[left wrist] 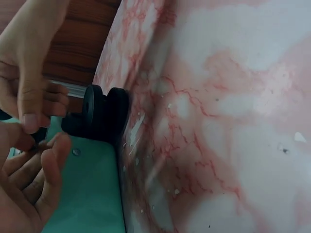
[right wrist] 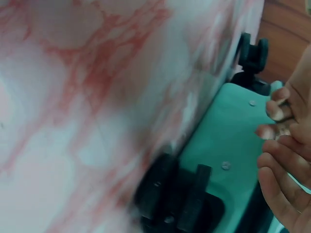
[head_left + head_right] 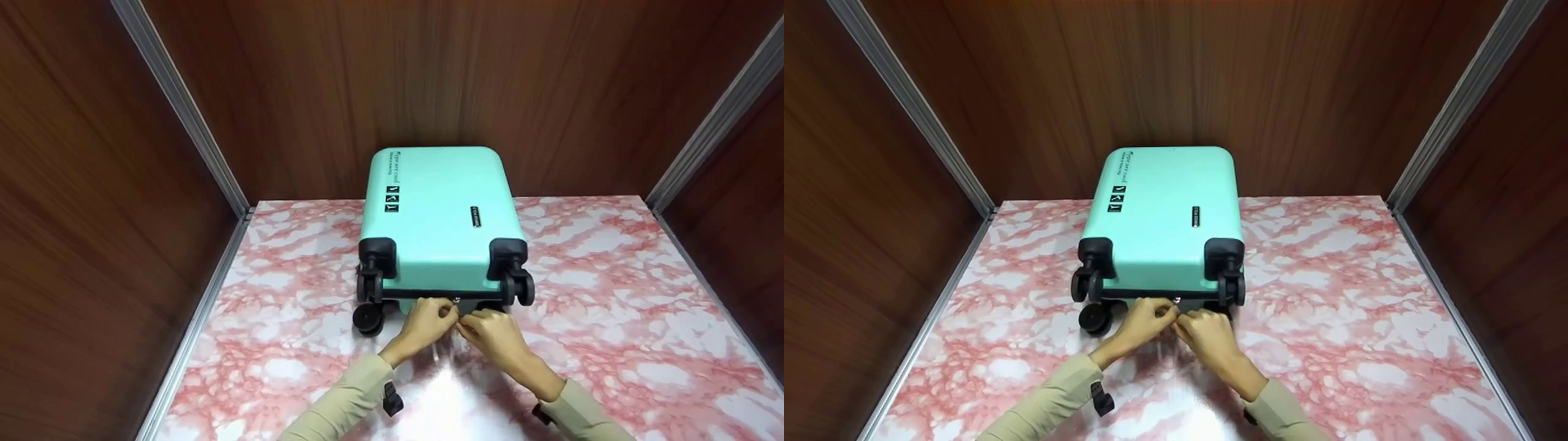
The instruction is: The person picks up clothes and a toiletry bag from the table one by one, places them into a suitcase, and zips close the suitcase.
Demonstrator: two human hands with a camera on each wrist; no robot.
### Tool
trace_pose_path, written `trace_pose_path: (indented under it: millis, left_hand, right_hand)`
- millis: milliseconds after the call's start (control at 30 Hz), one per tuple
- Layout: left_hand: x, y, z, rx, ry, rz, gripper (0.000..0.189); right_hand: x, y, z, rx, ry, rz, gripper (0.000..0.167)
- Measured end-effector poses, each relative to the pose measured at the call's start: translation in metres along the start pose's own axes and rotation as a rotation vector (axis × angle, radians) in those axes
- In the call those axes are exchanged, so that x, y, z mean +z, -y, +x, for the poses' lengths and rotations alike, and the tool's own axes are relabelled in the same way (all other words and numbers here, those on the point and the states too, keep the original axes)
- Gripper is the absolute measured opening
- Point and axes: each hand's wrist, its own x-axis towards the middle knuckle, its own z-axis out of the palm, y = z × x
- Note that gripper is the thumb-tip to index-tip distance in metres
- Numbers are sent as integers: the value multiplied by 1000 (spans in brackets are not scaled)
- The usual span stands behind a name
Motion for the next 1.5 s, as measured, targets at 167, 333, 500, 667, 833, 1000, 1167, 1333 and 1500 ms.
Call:
trace_pose_path:
  millis: [167,333,500,667,833,1000,1167,1333,1500]
  left_hand:
    - [2,1,-1,48,-66,52,15]
    - [3,4,-1,93,-88,86,15]
    - [4,6,-2,90,-63,61,22]
    - [3,9,-3,77,-22,-43,27]
    - [3,10,-5,61,9,-75,25]
    - [2,10,-6,69,14,-46,23]
    - [3,11,-6,83,0,-8,22]
    - [3,11,-5,113,-17,34,24]
    - [1,14,-4,146,-39,75,24]
  right_hand:
    - [-13,1,8,-20,7,3,25]
    - [-27,2,23,-49,-73,43,20]
    - [-40,2,42,-102,-195,80,23]
    - [-49,-2,60,-140,-299,83,20]
    - [-50,-12,73,-110,-334,53,19]
    - [-48,-29,80,-55,-272,-32,45]
    - [-42,-43,78,-3,-141,-62,57]
    - [-35,-48,73,52,-30,-57,60]
    - [-33,-49,71,41,-21,-77,51]
